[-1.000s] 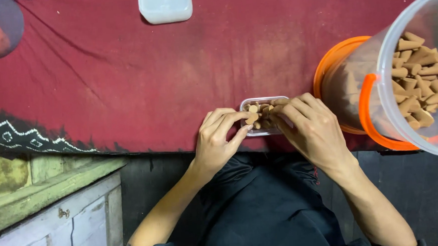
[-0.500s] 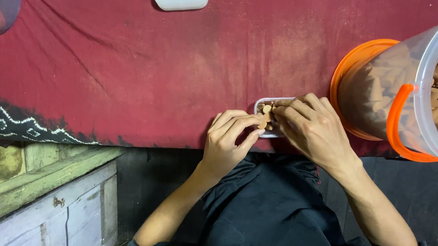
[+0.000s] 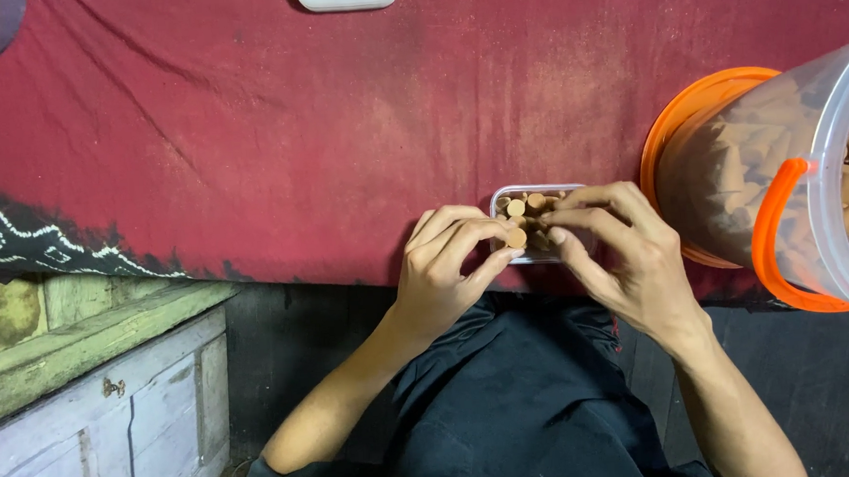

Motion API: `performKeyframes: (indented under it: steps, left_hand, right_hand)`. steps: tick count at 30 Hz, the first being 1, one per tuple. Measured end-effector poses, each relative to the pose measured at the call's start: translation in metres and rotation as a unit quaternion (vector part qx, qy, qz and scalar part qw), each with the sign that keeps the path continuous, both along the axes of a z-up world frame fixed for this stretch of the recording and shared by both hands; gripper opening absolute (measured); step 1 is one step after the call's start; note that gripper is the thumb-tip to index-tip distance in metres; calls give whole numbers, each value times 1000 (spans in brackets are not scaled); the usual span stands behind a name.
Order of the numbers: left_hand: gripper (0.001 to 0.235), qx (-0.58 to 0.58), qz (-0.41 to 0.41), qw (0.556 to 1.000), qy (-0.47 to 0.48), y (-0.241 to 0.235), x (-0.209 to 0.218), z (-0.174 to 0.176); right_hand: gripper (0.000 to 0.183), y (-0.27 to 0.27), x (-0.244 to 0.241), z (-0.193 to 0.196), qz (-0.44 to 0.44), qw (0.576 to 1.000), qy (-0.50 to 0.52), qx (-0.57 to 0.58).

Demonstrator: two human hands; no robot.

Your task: The person fills a plastic container with snacks by hand, taking them from a bucket and arranging them inside the container, then places a lid on the container.

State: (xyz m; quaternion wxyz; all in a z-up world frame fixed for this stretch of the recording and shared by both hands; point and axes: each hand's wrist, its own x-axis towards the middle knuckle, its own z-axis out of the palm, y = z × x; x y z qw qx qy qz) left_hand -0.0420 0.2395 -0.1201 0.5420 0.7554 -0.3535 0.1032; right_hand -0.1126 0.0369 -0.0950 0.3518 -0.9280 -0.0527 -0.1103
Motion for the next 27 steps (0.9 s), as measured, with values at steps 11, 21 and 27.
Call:
performKeyframes:
  steps: [11,21,27]
  left_hand:
    - [12,49,0,992,-114,-12,-3,7]
    - [32,184,-77,980,-20,-1,2,7]
    - [24,196,-29,972,-125,-5,1,-11]
  right_hand:
    - [16,3,-9,4,-1,983,69,169]
    - [26,-2,-17,9,-65,987,82,120]
    - [10,5,-13,-10,-10,999,-19,44]
